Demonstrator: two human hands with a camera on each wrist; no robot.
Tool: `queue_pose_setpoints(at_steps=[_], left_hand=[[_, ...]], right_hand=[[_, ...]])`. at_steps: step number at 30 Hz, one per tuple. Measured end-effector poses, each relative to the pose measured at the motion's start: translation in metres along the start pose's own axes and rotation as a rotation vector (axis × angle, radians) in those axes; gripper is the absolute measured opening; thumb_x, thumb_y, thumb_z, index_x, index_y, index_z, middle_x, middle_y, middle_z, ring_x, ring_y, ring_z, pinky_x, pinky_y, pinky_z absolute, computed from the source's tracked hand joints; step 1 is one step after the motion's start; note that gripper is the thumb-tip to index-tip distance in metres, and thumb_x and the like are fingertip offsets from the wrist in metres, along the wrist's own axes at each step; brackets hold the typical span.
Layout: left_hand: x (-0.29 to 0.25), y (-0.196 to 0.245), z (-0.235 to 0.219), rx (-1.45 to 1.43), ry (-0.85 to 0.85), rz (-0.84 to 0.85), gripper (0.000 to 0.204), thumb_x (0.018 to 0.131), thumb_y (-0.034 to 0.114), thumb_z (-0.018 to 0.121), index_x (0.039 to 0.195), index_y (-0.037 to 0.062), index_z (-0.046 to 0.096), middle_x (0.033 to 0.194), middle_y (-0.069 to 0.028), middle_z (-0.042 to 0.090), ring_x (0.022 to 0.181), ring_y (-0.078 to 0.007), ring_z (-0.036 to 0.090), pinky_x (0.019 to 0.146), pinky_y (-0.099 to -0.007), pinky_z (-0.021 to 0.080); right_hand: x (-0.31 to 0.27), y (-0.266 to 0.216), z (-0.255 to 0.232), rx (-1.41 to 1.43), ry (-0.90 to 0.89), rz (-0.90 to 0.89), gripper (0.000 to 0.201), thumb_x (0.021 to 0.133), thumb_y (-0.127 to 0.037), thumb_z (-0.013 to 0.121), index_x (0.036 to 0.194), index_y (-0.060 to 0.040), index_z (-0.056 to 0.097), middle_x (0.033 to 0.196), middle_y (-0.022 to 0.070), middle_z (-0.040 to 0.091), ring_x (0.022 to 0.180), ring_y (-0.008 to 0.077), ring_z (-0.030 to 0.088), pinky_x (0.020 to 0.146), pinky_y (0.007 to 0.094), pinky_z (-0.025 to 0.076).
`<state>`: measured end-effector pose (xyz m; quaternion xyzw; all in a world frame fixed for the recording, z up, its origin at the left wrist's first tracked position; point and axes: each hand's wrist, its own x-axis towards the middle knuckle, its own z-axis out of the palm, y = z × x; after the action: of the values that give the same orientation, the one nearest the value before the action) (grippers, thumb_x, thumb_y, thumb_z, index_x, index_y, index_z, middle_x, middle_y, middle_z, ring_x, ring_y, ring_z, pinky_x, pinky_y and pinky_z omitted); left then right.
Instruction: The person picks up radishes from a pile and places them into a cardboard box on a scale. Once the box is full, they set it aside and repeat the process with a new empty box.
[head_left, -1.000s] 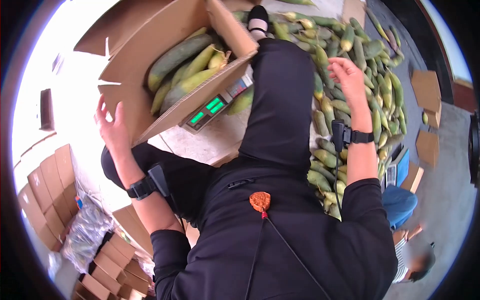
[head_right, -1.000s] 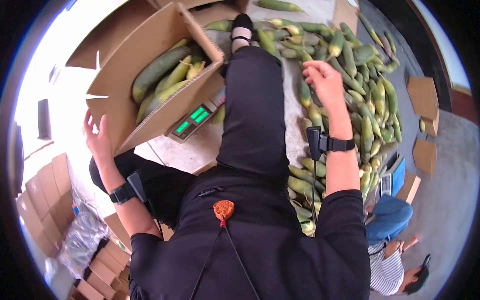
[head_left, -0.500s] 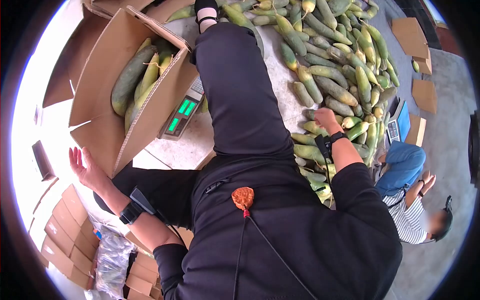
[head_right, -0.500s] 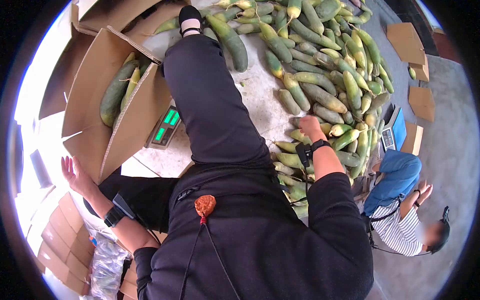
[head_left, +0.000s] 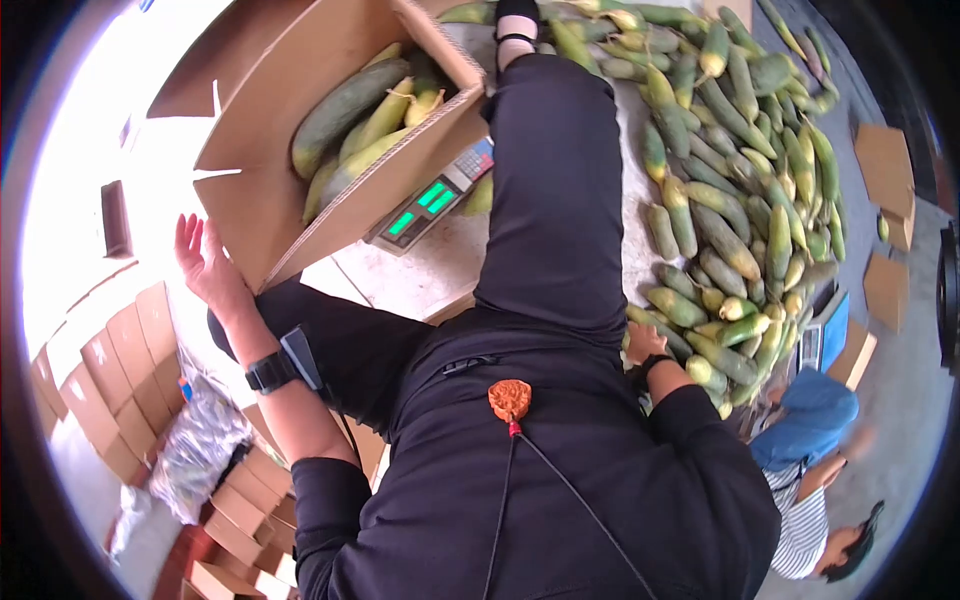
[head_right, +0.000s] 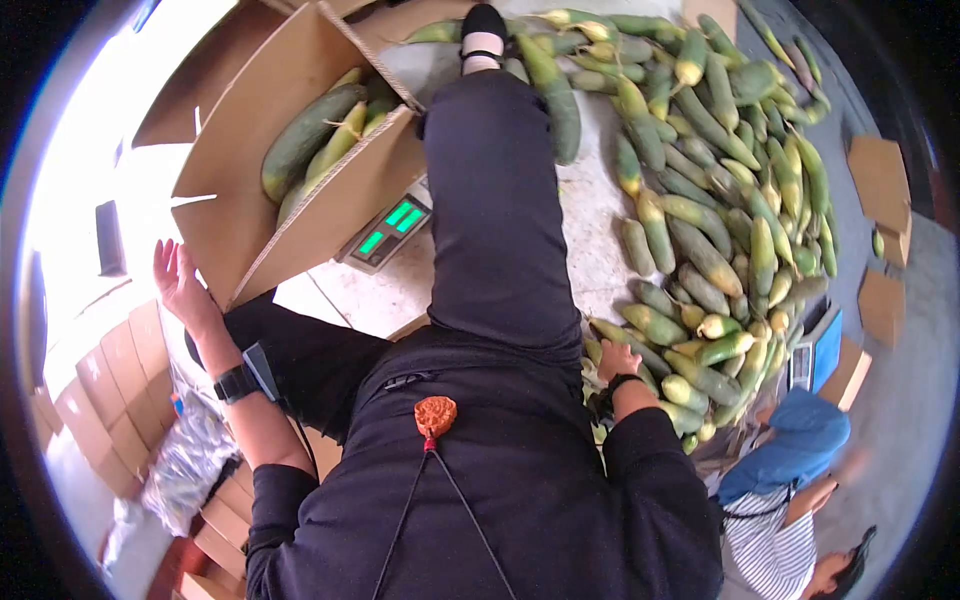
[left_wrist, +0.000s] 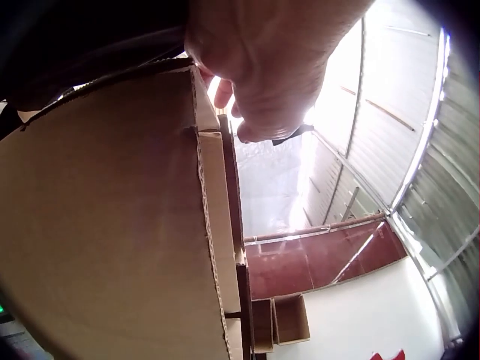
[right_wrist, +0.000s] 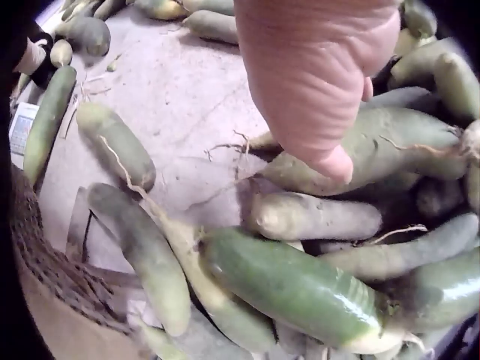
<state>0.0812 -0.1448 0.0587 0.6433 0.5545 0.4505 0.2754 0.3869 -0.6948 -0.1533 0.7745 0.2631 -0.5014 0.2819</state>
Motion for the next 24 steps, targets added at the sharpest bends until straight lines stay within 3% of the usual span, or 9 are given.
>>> queue_pose_setpoints(at_steps=[3,9,12,14,18,22,23,24], left_hand=[[-0.006,0.011,0.005,0.059,0.021,-0.011,0.042,0.090,0.008,0.057,0.130,0.0016,0.045,0.126,-0.0164,0.051,0.113,-0.0220,0.051,0.093,-0.0316,0.045],[-0.004,0.011,0.004,0.130,0.010,0.012,0.044,0.089,0.015,0.061,0.129,0.0036,0.046,0.124,-0.0147,0.053,0.112,-0.0210,0.052,0.093,-0.0322,0.045],[-0.004,0.012,0.006,0.121,0.018,0.014,0.043,0.089,0.015,0.061,0.128,0.0043,0.048,0.123,-0.0141,0.054,0.112,-0.0211,0.052,0.093,-0.0327,0.046],[-0.004,0.010,0.005,0.105,0.027,0.016,0.041,0.089,0.015,0.061,0.127,0.0055,0.050,0.122,-0.0137,0.054,0.113,-0.0217,0.052,0.093,-0.0332,0.046],[-0.004,0.014,0.007,0.110,0.044,0.015,0.041,0.088,0.014,0.062,0.126,0.0067,0.050,0.121,-0.0135,0.056,0.111,-0.0206,0.054,0.089,-0.0328,0.048],[-0.005,0.013,0.008,0.182,0.056,0.065,0.042,0.086,0.015,0.063,0.126,0.0072,0.052,0.116,-0.0131,0.059,0.108,-0.0188,0.056,0.084,-0.0320,0.050],[-0.006,0.013,0.008,0.183,0.065,0.061,0.042,0.086,0.015,0.063,0.126,0.0072,0.052,0.116,-0.0131,0.059,0.108,-0.0188,0.056,0.084,-0.0320,0.050],[-0.006,0.013,0.009,0.176,0.065,0.035,0.042,0.086,0.015,0.064,0.125,0.0074,0.052,0.115,-0.0127,0.059,0.108,-0.0182,0.056,0.083,-0.0317,0.050]], right_hand=[[-0.004,-0.008,-0.008,-0.114,-0.016,0.018,0.041,0.081,-0.015,0.055,0.121,-0.0171,0.049,0.129,0.0059,0.047,0.126,0.0262,0.038,0.094,0.0515,0.036],[0.001,-0.009,-0.003,-0.038,0.095,0.089,0.034,0.084,-0.019,0.053,0.118,-0.0179,0.052,0.127,0.0056,0.048,0.125,0.0252,0.041,0.094,0.0509,0.035],[0.001,-0.006,-0.008,-0.033,-0.009,0.091,0.034,0.086,-0.020,0.050,0.120,-0.0181,0.049,0.125,0.0054,0.052,0.122,0.0257,0.046,0.095,0.0497,0.035],[0.000,0.009,-0.010,0.039,0.145,0.043,0.050,0.074,-0.022,0.064,0.120,-0.0135,0.046,0.117,0.0125,0.059,0.113,0.0296,0.055,0.090,0.0472,0.042],[-0.005,0.031,-0.055,0.321,0.286,0.140,0.053,0.071,-0.026,0.069,0.112,-0.0070,0.042,0.103,0.0198,0.062,0.105,0.0384,0.057,0.084,0.0440,0.046],[0.021,0.061,-0.073,0.679,0.577,-0.026,0.048,0.069,-0.012,0.073,0.105,-0.0007,0.044,0.095,0.0187,0.061,0.092,0.0338,0.060,0.079,0.0404,0.048],[0.022,0.062,-0.086,0.787,0.569,-0.087,0.044,0.068,-0.006,0.073,0.102,-0.0004,0.045,0.093,0.0161,0.060,0.086,0.0280,0.059,0.077,0.0386,0.047],[0.023,0.058,-0.098,0.781,0.573,-0.096,0.044,0.068,-0.006,0.073,0.102,-0.0004,0.045,0.093,0.0161,0.060,0.086,0.0280,0.059,0.077,0.0386,0.047]])
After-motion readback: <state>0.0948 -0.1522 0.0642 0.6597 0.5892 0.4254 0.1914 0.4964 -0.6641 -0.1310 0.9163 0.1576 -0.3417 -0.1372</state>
